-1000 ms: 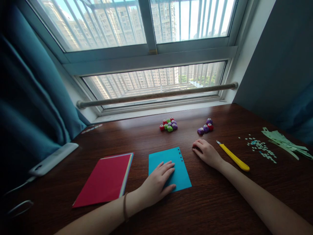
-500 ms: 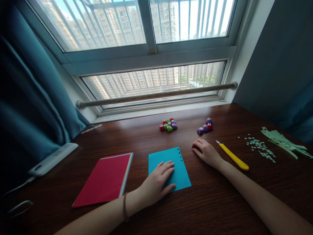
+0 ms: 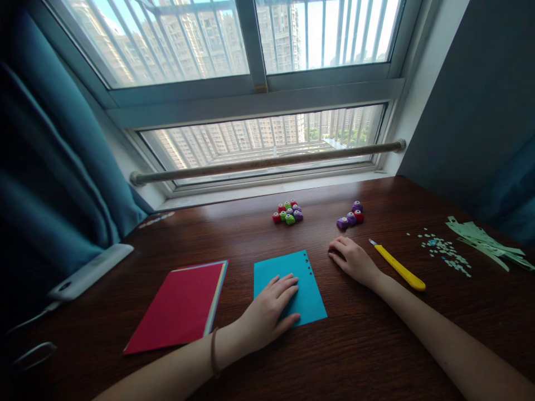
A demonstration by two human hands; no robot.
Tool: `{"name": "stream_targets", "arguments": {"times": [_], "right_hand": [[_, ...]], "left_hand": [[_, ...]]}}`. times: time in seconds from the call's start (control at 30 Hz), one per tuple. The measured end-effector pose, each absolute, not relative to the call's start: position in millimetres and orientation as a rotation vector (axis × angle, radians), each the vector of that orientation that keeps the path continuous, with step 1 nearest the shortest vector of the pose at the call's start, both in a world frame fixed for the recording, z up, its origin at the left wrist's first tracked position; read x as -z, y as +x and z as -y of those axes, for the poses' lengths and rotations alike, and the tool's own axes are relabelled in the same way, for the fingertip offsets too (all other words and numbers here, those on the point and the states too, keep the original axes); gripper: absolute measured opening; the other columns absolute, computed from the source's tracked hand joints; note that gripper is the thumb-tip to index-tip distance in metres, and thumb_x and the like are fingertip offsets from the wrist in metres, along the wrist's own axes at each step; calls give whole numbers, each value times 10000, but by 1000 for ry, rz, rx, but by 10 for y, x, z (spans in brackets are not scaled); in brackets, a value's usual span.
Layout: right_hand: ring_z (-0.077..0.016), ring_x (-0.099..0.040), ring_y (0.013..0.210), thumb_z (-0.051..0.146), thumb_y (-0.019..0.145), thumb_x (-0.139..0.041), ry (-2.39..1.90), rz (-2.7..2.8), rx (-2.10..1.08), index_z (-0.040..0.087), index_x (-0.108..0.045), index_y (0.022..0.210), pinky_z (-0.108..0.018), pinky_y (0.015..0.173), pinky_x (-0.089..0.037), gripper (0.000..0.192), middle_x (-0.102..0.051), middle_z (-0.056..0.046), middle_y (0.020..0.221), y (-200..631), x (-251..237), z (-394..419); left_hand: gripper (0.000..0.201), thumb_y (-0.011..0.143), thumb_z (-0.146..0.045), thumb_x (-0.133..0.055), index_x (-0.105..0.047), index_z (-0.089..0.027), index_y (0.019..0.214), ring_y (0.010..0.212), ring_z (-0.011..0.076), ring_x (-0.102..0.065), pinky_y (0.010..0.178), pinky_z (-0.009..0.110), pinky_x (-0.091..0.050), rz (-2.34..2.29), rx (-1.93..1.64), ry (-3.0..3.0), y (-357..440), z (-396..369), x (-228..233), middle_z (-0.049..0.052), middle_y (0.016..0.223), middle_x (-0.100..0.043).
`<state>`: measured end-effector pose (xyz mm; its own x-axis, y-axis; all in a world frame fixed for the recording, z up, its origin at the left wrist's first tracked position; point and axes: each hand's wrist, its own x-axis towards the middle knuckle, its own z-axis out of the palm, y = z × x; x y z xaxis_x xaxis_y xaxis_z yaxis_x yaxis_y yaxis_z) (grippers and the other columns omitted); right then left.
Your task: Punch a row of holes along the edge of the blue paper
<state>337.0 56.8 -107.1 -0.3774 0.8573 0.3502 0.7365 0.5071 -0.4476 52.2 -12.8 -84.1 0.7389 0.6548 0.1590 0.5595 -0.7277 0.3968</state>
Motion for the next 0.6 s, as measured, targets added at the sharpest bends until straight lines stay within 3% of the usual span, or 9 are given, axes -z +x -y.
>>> {"name": "stream_targets", "arguments": {"times": [0.6], "right_hand": [[-199,-515,907,231,864,-491,-1305,2212,-303,209,-542,922,-344,829,-430,81,-543,-48,948,3365,1060,-561]], "left_hand": [[469,847,-373,-519,-437,-136,1243,1291,253,-321,1076,470,-252,-950,-383,2613,522,131,833,121,1358,-417]]}}
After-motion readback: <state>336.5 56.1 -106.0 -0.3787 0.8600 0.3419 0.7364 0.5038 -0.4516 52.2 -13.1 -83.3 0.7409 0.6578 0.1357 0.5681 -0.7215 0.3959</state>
